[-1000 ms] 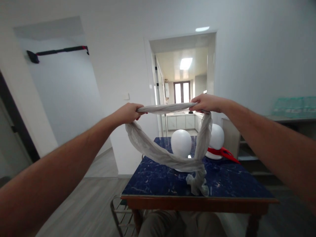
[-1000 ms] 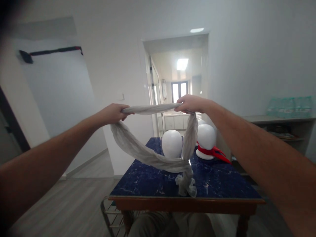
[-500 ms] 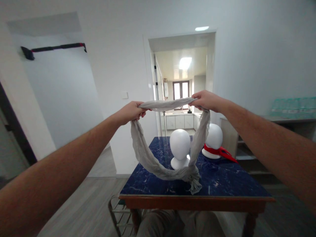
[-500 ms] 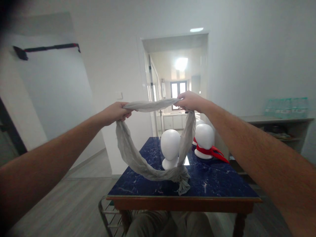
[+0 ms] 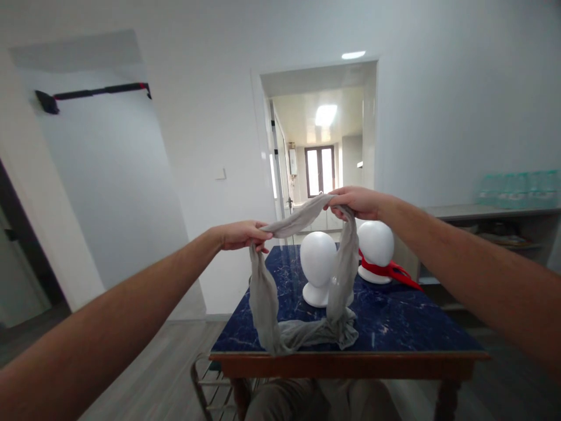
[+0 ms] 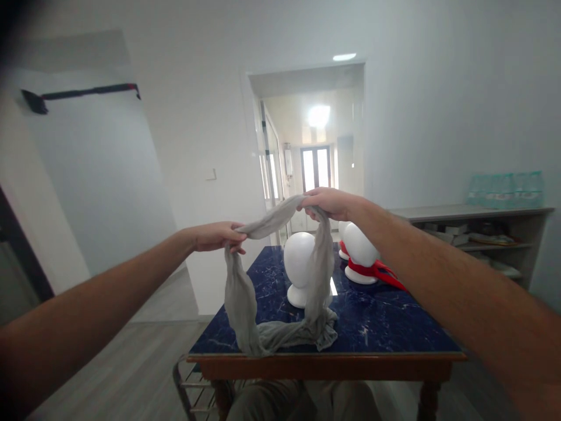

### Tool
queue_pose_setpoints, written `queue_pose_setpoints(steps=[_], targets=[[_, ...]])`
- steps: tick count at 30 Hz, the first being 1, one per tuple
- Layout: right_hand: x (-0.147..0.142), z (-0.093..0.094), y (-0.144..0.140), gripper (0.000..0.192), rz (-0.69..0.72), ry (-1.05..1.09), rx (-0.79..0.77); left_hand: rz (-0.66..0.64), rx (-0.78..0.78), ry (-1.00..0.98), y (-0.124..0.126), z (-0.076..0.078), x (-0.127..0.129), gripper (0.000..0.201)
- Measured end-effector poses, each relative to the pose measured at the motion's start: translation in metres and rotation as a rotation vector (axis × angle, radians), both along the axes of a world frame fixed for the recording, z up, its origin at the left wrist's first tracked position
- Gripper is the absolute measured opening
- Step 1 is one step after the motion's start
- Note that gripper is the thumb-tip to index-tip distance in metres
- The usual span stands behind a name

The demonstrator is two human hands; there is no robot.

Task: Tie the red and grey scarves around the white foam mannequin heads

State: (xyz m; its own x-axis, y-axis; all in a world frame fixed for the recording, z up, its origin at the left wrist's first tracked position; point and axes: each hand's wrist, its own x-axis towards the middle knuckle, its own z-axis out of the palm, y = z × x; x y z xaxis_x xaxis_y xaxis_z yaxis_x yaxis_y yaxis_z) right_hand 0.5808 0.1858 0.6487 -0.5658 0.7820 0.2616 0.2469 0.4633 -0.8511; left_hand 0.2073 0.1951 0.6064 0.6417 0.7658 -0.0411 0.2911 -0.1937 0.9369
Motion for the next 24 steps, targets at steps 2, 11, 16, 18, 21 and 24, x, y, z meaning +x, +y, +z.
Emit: queue_pose_setpoints(steps=[2,11,16,18,21,24], targets=[[-0.002,-0.002,-0.002,0.019,0.018,0.02,-0.025,0.01,-0.037,0.043,-0.002,-0.012,0.002,0.033],[-0.04,-0.028,0.0,0.017,0.092,-0.133,-0.069,-0.168,-0.084,-0.197,-0.029,-0.068,0.101,0.055],[-0.007,-0.048,0.009,0.024,0.019,-0.177,-0.079,-0.156,-0.196,-0.27,-0.026,-0.076,0.113,0.019],[0.011,-0.063,0.007,0.032,0.085,-0.29,-0.17,-0.146,-0.236,-0.39,-0.026,-0.063,0.106,0.018],[0.014,-0.095,-0.001,0.05,0.278,-0.378,-0.283,-0.148,-0.288,-0.506,-0.032,-0.036,0.107,0.021],[-0.019,-0.131,-0.016,0.057,0.365,-0.081,-0.228,-0.188,-0.316,-0.522,-0.043,-0.01,0.126,0.028]])
